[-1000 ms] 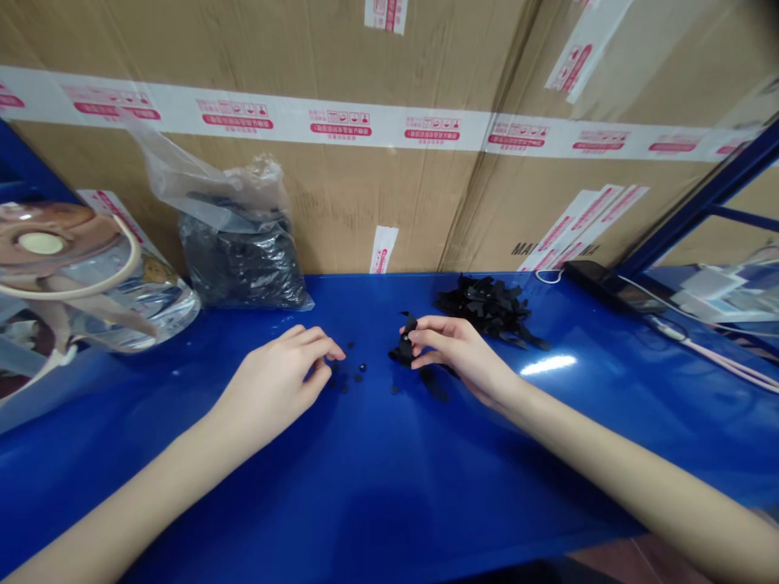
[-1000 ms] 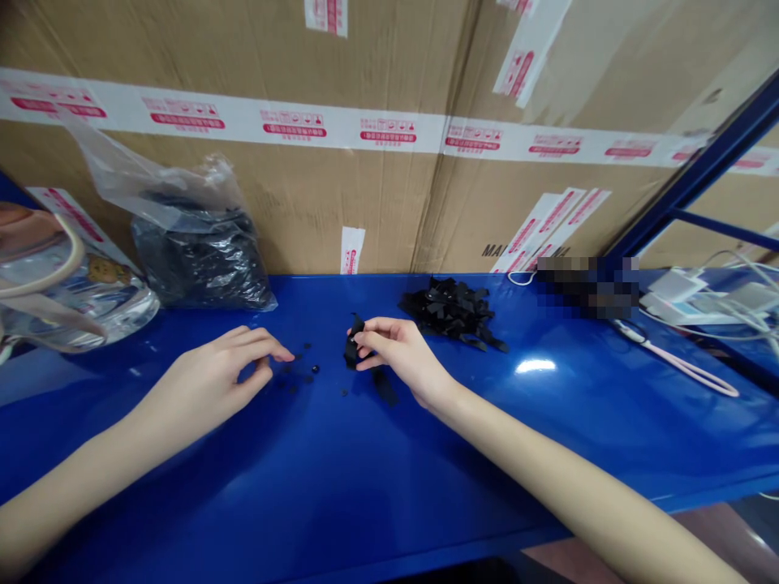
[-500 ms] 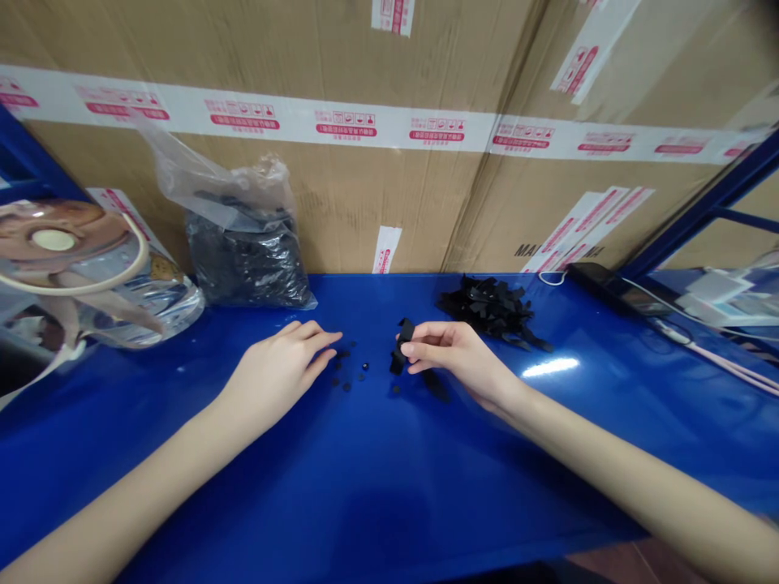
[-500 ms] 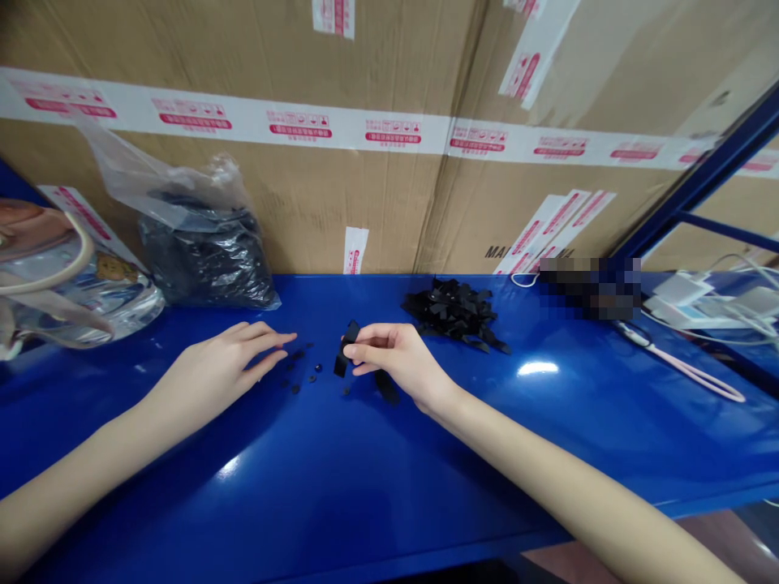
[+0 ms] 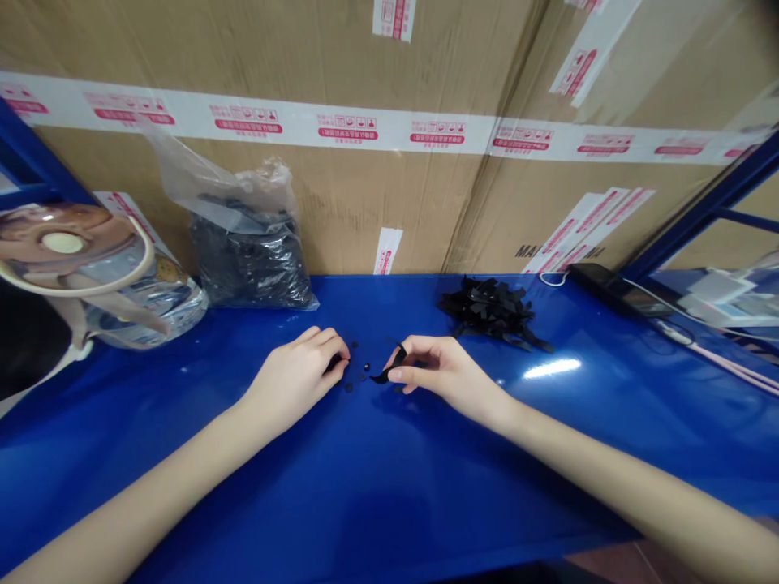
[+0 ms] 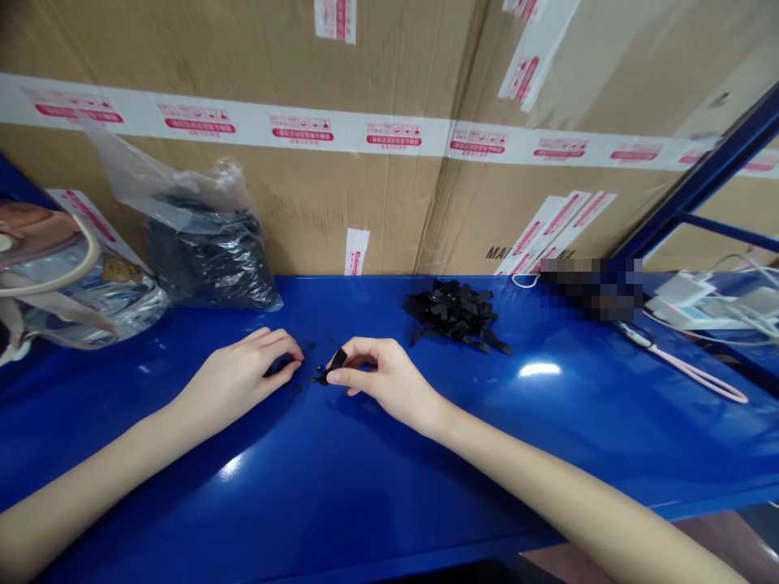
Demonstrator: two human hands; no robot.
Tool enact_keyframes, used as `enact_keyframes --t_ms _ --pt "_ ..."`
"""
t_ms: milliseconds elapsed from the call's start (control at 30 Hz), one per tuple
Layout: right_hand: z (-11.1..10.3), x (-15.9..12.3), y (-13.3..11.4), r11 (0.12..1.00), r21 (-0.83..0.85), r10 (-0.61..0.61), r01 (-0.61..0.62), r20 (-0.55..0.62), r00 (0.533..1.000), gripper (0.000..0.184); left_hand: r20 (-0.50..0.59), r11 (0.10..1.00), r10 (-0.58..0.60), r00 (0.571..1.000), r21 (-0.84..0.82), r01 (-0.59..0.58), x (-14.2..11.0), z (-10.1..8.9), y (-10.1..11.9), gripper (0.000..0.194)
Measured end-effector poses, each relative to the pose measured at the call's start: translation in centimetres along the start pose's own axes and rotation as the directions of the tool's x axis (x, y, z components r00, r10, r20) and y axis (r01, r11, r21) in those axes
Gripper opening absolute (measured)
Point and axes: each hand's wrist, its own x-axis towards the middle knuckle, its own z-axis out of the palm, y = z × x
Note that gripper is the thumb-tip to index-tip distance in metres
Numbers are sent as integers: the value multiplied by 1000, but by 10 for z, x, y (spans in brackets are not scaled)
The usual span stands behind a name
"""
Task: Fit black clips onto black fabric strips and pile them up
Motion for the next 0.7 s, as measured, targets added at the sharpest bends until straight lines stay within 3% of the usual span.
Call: enact_keyframes --t_ms 400,567,700 --pt "4 -4 -2 993 -115 15 -9 45 999 20 63 939 208 976 267 -217 6 -2 1 24" --pt "3 -6 -3 991 -134 -11 17 50 999 15 34 978 172 984 114 -175 4 -1 -5 15" --pt "4 -6 -2 991 -132 -27 33 50 998 15 0 978 -31 1000 -207 31 3 -2 -2 13"
